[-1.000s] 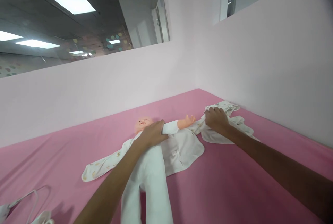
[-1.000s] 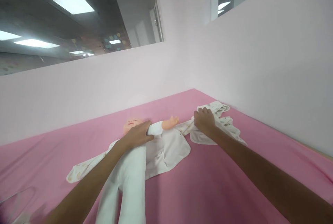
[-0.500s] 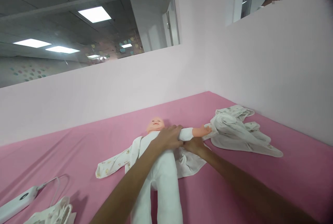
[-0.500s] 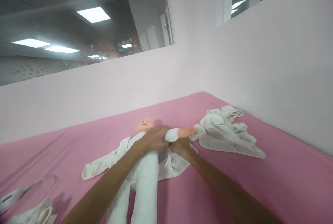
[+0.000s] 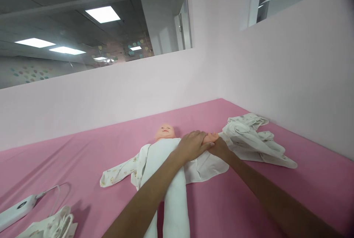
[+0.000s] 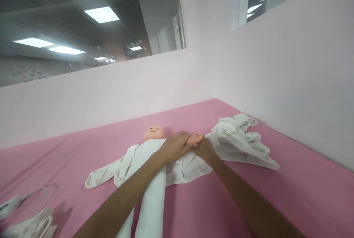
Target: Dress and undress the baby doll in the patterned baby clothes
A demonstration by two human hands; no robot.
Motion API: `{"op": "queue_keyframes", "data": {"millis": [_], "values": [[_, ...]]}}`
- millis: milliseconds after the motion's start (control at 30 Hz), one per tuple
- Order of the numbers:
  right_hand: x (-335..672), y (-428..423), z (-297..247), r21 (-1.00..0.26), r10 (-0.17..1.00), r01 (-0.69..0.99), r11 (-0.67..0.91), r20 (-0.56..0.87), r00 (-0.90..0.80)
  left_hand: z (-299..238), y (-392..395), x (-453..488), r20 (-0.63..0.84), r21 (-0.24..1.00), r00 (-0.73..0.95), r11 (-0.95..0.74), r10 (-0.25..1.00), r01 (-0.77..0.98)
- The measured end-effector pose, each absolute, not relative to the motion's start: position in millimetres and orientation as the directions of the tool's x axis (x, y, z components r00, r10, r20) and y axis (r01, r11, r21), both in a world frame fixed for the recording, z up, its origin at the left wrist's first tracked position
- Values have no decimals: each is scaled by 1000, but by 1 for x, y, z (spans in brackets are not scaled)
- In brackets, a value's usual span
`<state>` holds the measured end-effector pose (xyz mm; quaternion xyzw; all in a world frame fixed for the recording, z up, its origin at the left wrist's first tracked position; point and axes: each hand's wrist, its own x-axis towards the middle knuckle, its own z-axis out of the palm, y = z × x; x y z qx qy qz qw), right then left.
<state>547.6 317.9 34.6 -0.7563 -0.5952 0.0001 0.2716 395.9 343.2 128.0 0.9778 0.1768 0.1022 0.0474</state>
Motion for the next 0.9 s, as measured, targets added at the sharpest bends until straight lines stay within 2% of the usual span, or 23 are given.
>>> {"op": "queue_keyframes", "data": {"millis": [200, 333, 433, 600, 767, 900], "values": [[570, 311, 48, -626, 900, 738, -252, 128, 416, 124, 352, 396, 56, 97, 861, -861, 506, 499], [575, 302, 56, -696, 911, 677, -239, 81, 405, 122, 357, 395, -46, 114, 855, -848, 516, 518], [573, 296, 61, -699, 905, 677, -232, 100, 414, 119, 359, 395, -105, 95, 851, -846, 515, 524], [561, 296, 70, -653, 865, 706, -272, 155, 477, 114, 359, 402, -85, 40, 828, -828, 555, 559], [550, 296, 76, -595, 841, 748, -293, 211, 497, 112, 359, 403, -72, 55, 836, -835, 543, 547], [542, 291, 80, -578, 841, 766, -282, 235, 488, 115, 364, 398, -126, 83, 852, -851, 508, 519]]}}
